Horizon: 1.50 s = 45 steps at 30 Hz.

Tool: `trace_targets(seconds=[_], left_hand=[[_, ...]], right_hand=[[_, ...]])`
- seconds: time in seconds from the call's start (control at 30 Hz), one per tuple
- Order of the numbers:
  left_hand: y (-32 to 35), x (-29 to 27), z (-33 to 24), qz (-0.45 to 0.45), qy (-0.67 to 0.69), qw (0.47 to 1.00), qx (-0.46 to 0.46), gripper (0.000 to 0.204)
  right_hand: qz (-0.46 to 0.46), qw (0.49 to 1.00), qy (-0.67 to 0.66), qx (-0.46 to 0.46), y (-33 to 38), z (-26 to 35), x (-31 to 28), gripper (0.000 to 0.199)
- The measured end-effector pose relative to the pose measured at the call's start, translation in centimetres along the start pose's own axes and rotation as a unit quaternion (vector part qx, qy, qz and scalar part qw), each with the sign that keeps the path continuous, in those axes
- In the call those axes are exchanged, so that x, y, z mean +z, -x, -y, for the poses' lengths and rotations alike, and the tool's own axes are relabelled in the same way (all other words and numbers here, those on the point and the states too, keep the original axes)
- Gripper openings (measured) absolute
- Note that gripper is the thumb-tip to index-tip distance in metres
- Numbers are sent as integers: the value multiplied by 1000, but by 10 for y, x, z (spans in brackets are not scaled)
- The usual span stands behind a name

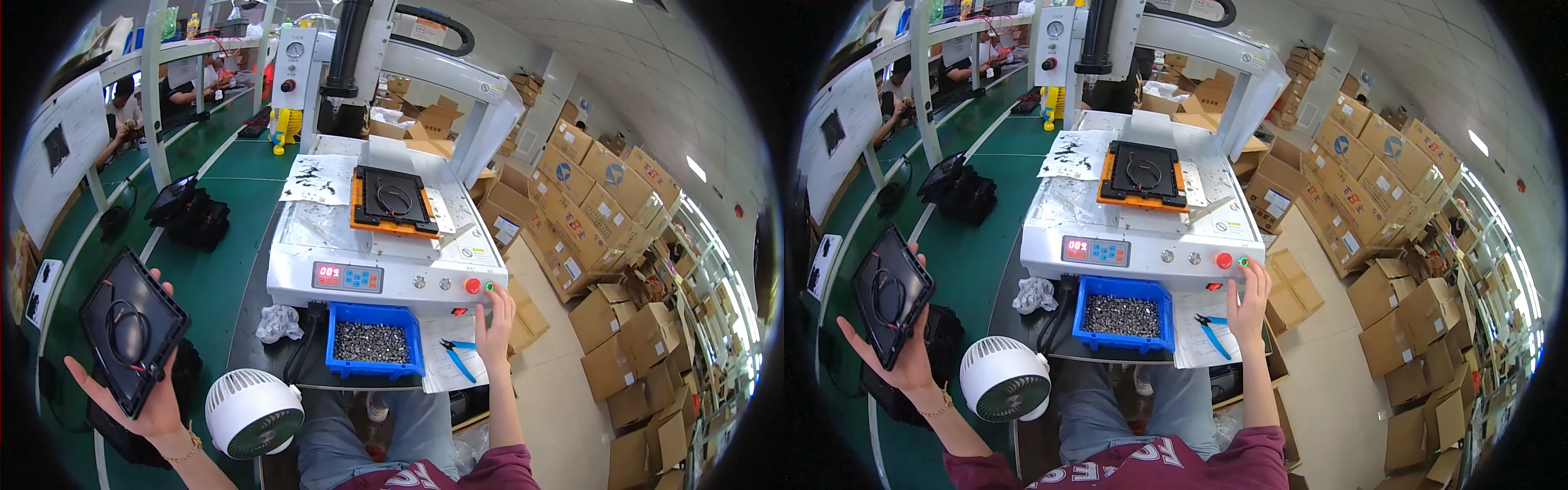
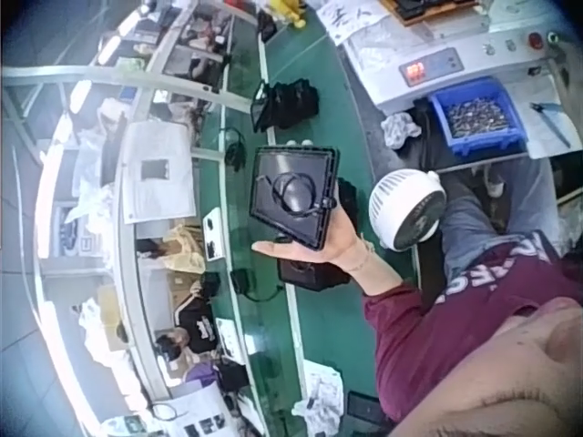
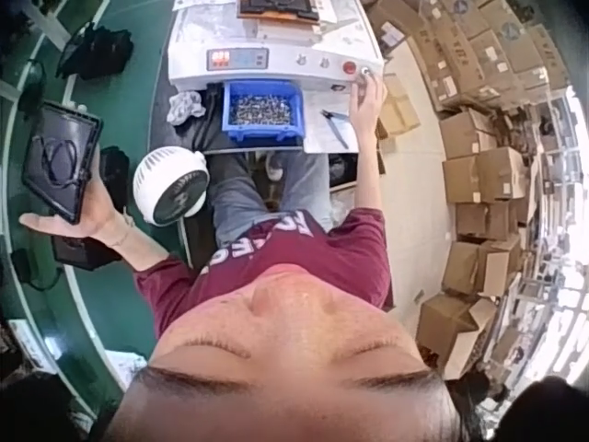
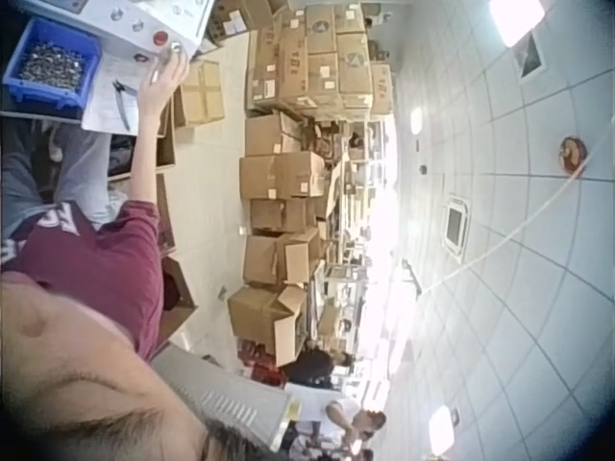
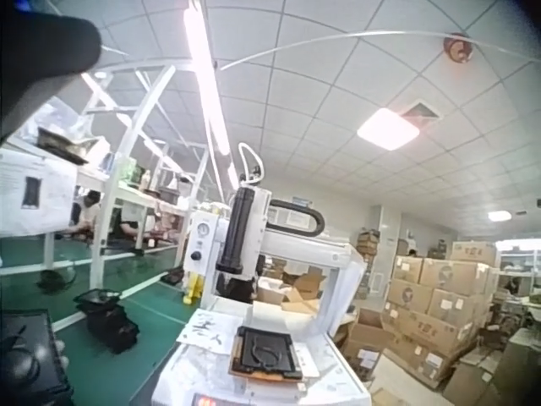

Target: Operating an automated assembly machine and hand-assembling electronic display panels.

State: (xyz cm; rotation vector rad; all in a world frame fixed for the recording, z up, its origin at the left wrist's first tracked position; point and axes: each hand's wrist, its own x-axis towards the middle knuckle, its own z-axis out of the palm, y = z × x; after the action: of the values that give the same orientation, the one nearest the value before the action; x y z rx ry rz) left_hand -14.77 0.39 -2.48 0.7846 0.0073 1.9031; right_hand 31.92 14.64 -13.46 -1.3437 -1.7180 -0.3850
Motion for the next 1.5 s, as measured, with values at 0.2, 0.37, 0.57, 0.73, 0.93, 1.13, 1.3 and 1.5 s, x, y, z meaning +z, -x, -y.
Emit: trace_targets(seconds=[0.2, 0.37, 0.57, 0.73, 0.93, 1.13, 1.3, 1.5], left_hand=[[19, 50, 34, -25, 45, 997, -55, 95], [31, 61, 77, -24, 6, 974, -223, 119], [56, 48, 99, -32, 146, 883, -445, 98], [69, 53, 112, -130, -27, 857, -498, 90], [78, 37, 133, -109, 136, 834, -524, 88], [72, 30, 118, -201, 255, 800, -504, 77], [72, 26, 110, 45, -18, 944, -325, 95], [56, 26, 99, 39, -36, 985, -166, 109]], right_hand=[[-10, 1000, 20, 5, -7, 2, 8, 34], [-10, 1000, -19, 6, -13, 27, -18, 31], [206, 890, -388, -118, -48, 146, -67, 32], [368, 802, -319, -346, -67, 198, -55, 40], [449, 737, -271, -427, -72, 189, -39, 26], [550, 704, -212, -396, -113, 219, -98, 29], [570, 719, -259, -302, -83, 210, -123, 38], [640, 564, -502, -142, -14, 198, -76, 42]])
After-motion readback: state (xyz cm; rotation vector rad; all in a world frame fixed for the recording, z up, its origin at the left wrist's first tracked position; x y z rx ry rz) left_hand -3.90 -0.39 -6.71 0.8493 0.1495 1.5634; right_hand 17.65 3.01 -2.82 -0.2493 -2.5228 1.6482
